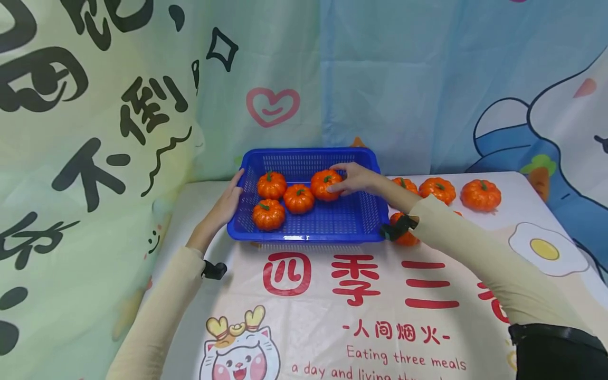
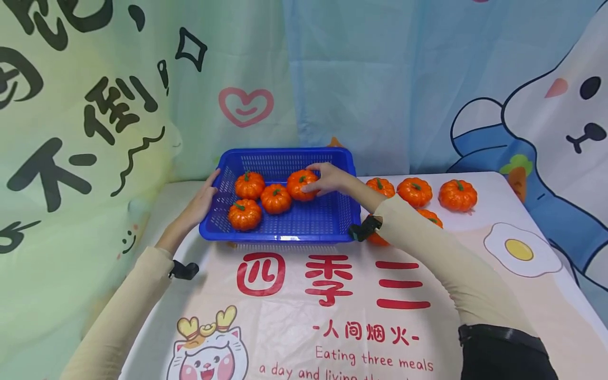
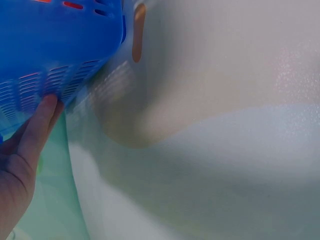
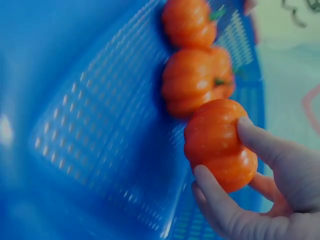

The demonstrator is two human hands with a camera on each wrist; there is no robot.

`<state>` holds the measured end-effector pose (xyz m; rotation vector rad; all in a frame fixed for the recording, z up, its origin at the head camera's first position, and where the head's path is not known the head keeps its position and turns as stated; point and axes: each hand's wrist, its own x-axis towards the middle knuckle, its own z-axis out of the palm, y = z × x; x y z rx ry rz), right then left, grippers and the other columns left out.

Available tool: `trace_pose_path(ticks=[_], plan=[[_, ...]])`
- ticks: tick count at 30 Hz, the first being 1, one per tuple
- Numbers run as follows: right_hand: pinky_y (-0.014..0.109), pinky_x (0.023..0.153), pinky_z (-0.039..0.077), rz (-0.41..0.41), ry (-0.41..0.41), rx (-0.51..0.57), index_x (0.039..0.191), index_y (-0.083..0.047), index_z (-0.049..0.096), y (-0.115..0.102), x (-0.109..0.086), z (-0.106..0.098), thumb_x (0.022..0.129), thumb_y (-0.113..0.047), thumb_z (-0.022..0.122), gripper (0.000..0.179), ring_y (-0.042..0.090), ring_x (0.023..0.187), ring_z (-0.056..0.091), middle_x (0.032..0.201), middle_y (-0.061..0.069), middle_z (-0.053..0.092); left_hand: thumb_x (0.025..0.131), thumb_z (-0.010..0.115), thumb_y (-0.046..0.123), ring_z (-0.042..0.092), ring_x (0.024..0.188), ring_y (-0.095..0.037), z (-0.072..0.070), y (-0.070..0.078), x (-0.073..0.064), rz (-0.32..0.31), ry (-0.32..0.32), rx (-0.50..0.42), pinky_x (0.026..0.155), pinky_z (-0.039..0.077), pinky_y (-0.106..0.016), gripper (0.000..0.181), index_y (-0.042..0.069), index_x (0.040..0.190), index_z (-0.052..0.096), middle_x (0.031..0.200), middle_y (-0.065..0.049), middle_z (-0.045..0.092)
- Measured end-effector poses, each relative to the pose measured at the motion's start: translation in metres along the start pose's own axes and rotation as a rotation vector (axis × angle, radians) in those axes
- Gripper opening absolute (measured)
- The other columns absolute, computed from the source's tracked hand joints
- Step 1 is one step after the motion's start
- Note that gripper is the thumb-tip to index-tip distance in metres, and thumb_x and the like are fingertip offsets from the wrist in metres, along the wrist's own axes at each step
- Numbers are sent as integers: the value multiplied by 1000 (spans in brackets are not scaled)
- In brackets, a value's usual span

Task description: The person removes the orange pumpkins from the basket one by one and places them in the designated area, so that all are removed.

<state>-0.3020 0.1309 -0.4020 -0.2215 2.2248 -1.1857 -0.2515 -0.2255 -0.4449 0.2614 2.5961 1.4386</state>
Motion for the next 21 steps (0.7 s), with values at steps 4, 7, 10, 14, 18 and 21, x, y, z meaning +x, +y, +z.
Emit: trace_pose_path(ticks=[4,7,10,14,18,21], plan=[[39,90,56,-41,21,-42,151,-11,34,0,-17,-2,87,-24,71,75,36,122,54,137,25,47,102,20,23,15,150,-35,1,0,0,-1,-1,14,122,11,-53,59,25,158,4,165,-10,7],[39,91,55,-49,22,-68,151,-13,33,2,-31,-1,87,-32,71,77,34,120,56,139,23,45,101,21,20,14,150,-34,-1,6,-2,-21,-10,15,122,11,-52,59,22,158,5,165,-11,7],[44,96,52,-40,17,-86,152,-16,33,5,-47,1,86,-37,71,79,34,116,61,142,23,43,101,22,15,13,150,-37,-3,18,-7,-39,-26,-1,122,10,-53,60,15,158,5,164,-15,6],[48,98,50,-41,27,-102,151,-20,35,7,-65,3,84,-43,72,80,31,106,68,143,23,44,100,23,12,14,149,-40,-4,32,-14,-40,-29,-9,121,11,-55,60,10,157,6,163,-18,7],[47,96,51,-56,14,-106,151,-20,35,6,-80,4,84,-45,71,80,27,101,70,139,23,45,100,23,14,14,150,-38,-5,32,-15,-37,-26,-3,122,11,-53,60,13,158,7,164,-16,7],[48,96,51,-66,-16,-110,151,-21,34,3,-91,6,85,-46,69,79,28,103,70,140,24,45,100,23,15,14,150,-38,-4,25,-11,-37,-24,2,122,12,-54,61,14,158,6,164,-16,6]])
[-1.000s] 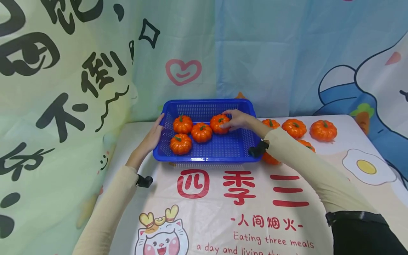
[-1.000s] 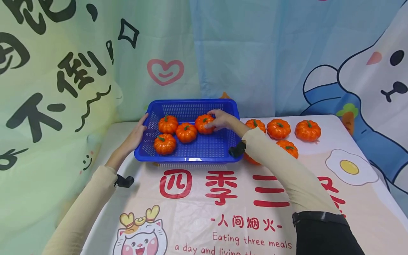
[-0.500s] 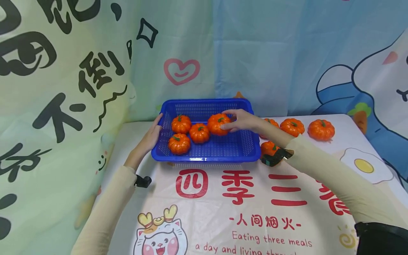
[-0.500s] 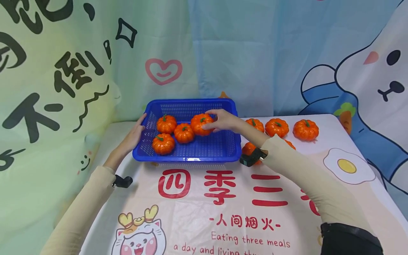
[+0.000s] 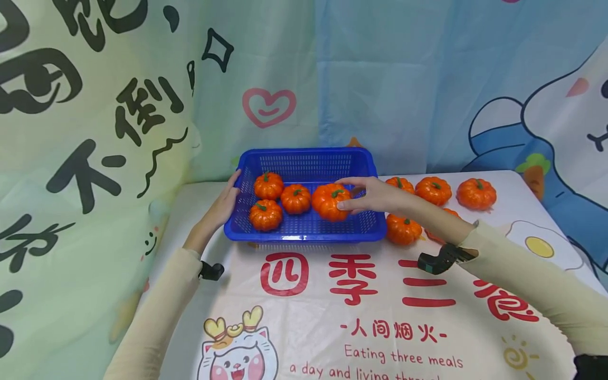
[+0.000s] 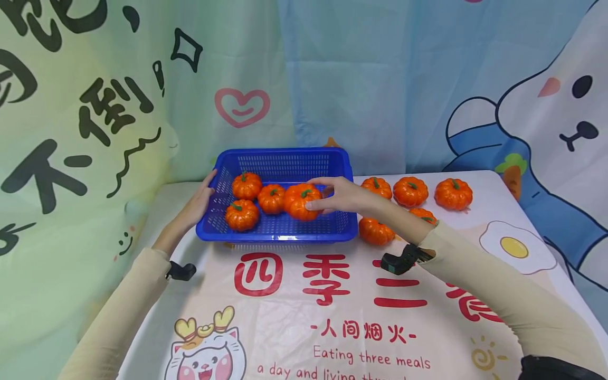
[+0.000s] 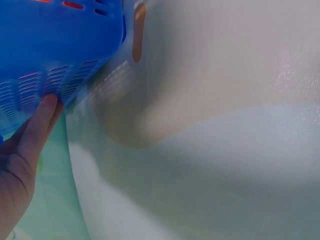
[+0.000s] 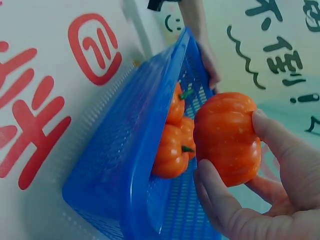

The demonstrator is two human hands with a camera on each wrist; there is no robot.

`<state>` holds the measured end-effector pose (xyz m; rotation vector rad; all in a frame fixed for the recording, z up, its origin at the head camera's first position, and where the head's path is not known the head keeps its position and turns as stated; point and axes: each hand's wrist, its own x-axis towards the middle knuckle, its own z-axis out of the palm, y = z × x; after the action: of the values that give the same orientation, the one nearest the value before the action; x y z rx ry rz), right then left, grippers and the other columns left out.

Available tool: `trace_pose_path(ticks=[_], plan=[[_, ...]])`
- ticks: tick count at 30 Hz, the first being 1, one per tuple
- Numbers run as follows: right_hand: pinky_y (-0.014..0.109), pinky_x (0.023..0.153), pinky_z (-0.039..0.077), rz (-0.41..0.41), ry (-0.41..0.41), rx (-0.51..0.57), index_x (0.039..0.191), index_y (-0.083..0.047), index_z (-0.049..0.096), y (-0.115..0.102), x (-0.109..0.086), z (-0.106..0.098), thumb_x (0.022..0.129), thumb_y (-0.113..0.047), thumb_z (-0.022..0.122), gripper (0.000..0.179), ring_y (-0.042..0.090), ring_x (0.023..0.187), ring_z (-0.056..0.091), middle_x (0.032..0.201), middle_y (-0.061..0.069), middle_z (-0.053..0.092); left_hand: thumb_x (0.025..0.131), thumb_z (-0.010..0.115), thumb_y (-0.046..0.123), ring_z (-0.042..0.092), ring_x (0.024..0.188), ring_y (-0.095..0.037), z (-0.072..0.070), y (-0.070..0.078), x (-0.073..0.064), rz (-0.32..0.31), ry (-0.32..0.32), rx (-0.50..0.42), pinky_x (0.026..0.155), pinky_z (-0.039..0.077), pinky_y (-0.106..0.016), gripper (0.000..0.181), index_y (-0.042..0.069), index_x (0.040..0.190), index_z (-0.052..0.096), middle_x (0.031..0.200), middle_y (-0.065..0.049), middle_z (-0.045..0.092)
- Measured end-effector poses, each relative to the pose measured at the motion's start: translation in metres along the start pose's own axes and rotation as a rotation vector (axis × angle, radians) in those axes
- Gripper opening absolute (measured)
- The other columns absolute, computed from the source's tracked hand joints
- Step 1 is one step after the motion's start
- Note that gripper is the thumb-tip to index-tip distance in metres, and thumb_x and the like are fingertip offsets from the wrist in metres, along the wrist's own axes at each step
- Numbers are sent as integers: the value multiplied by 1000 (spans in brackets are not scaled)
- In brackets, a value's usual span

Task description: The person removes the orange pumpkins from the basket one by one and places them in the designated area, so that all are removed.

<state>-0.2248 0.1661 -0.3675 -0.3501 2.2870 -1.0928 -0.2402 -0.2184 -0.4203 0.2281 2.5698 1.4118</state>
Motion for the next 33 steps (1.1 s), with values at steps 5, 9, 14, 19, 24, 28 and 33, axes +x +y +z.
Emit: trace_pose_path(ticks=[5,9,14,19,24,28,33], plan=[[47,93,54,-14,-20,-41,150,-24,37,-5,-22,4,86,-45,68,74,29,111,65,139,20,48,100,23,12,13,149,-39,1,4,-3,0,0,-18,122,11,-54,59,11,157,6,163,-18,6],[49,93,53,-13,-4,-98,149,-25,38,-5,-38,7,85,-49,68,75,35,122,55,140,18,49,101,22,12,15,149,-40,2,11,-8,4,1,0,121,12,-54,58,9,157,6,163,-19,7],[49,94,52,14,18,-125,148,-29,38,4,-61,4,83,-54,67,75,34,126,49,140,14,49,101,22,12,14,149,-39,1,14,-9,6,0,7,122,12,-54,58,9,157,5,163,-19,6],[42,88,56,2,41,-25,148,-24,40,19,-83,-5,87,-43,68,70,36,124,49,140,19,46,101,21,12,14,149,-39,1,15,-9,0,4,11,122,12,-53,58,9,157,5,163,-19,6],[38,81,57,30,92,-45,149,-19,37,39,-101,-15,89,-39,65,69,36,118,51,139,23,45,100,22,11,13,150,-39,1,10,-5,-4,2,-4,122,11,-54,59,9,157,5,163,-18,6],[39,77,57,56,112,-60,150,-19,34,55,-112,-18,90,-40,63,70,35,116,52,138,24,46,101,22,15,13,150,-37,2,-8,4,-2,10,-8,122,10,-53,59,16,158,6,164,-14,6],[48,84,56,43,123,-30,151,-17,33,71,-121,-12,91,-36,63,70,42,124,45,139,26,45,101,21,21,14,150,-34,3,-27,12,16,37,18,122,11,-53,60,24,158,4,165,-10,7]])
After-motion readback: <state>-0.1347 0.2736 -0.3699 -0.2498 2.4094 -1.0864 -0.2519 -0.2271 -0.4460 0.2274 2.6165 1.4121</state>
